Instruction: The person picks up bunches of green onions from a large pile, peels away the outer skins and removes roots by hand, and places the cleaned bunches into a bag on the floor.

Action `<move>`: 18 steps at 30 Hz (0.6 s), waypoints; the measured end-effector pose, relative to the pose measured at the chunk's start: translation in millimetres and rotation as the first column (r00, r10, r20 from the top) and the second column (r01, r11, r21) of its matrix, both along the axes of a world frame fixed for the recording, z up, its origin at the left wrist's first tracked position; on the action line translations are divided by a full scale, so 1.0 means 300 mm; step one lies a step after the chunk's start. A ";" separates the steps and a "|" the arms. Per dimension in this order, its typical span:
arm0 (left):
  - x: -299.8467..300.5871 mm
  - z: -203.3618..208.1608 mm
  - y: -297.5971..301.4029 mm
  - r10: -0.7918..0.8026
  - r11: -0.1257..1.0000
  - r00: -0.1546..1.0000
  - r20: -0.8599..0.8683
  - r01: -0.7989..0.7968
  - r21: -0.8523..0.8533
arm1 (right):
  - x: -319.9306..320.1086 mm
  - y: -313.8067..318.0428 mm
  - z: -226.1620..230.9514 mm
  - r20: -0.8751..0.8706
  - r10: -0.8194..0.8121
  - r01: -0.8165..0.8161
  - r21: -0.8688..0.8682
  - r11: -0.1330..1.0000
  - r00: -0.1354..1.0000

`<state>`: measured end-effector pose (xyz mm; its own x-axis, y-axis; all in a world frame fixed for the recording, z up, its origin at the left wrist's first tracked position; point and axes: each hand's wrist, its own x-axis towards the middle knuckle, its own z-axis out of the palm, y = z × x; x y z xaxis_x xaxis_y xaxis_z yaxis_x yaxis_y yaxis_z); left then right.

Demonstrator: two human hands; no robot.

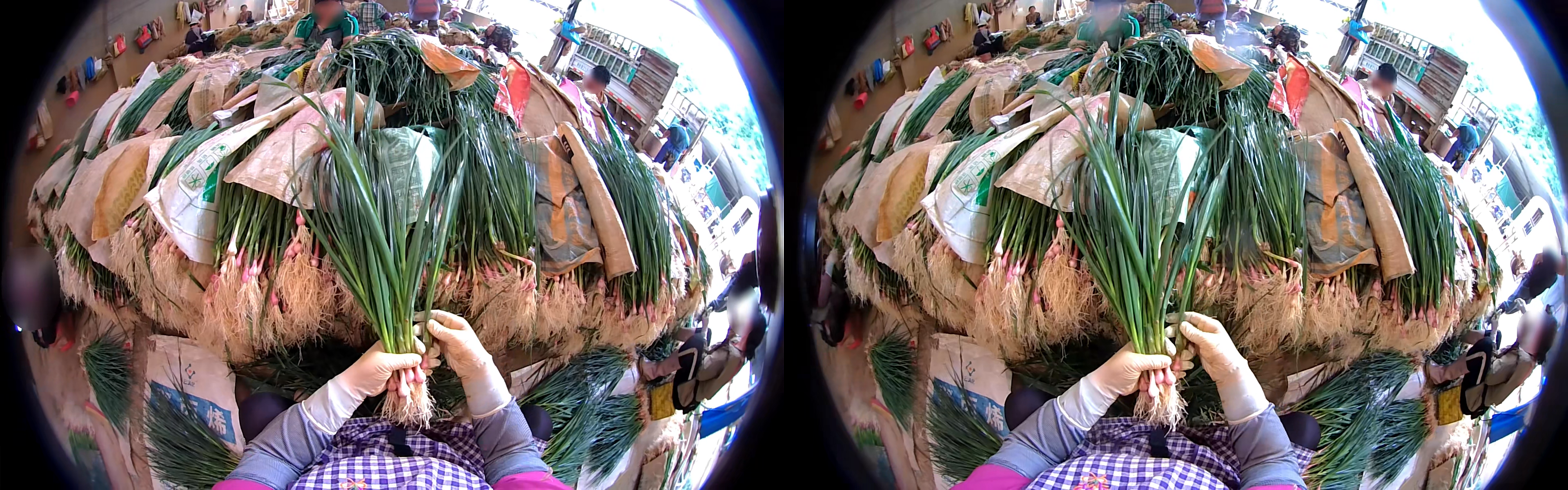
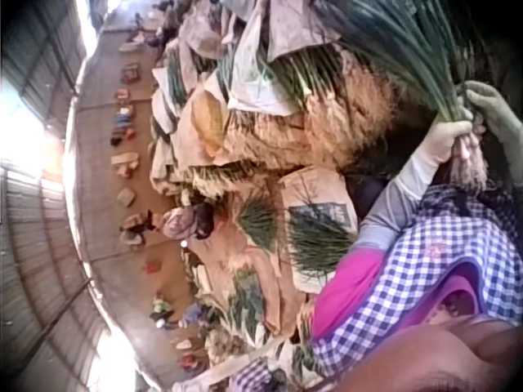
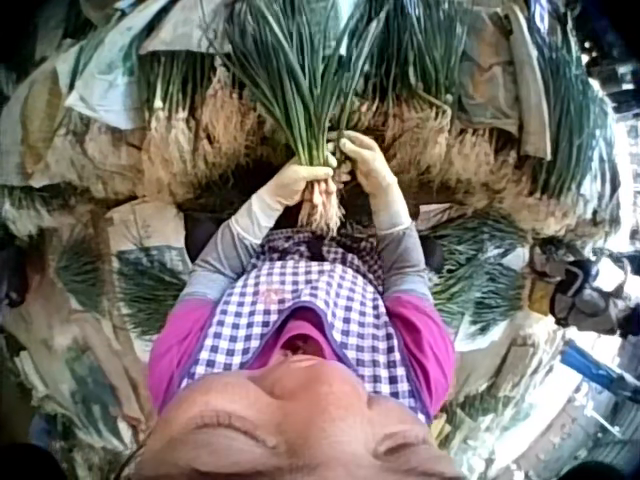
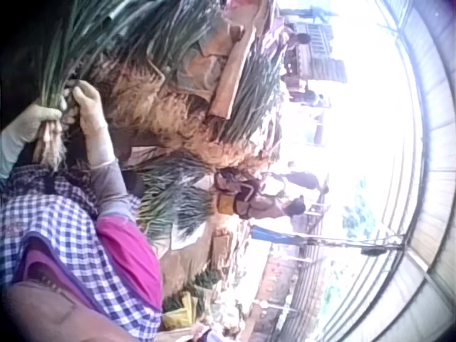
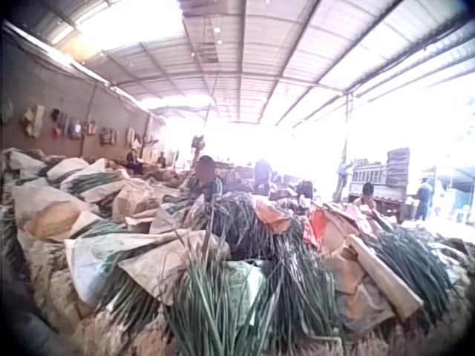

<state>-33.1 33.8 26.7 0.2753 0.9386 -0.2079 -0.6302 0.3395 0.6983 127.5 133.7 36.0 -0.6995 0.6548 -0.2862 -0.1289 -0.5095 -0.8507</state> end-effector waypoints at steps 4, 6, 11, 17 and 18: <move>0.012 -0.008 -0.003 0.046 0.998 0.995 -0.090 -0.049 -0.027 | -0.048 -0.007 -0.004 0.423 -0.110 -0.096 0.437 0.894 0.899; 0.009 -0.022 0.001 0.045 0.998 0.996 -0.071 -0.047 -0.029 | -0.070 -0.027 -0.007 0.552 -0.364 -0.272 0.759 0.591 0.750; 0.019 -0.020 -0.013 0.102 0.995 0.988 0.114 -0.101 -0.019 | -0.069 0.020 -0.056 0.429 -0.545 0.013 0.777 0.629 0.720; -0.021 -0.048 -0.015 0.219 0.974 0.971 0.098 -0.223 0.027 | -0.015 0.152 -0.046 0.729 -0.471 -0.620 0.678 0.395 0.496; -0.029 -0.088 0.002 0.132 0.991 0.990 0.054 -0.132 -0.001 | 0.005 0.264 -0.084 0.661 -0.606 -0.456 0.748 0.483 0.443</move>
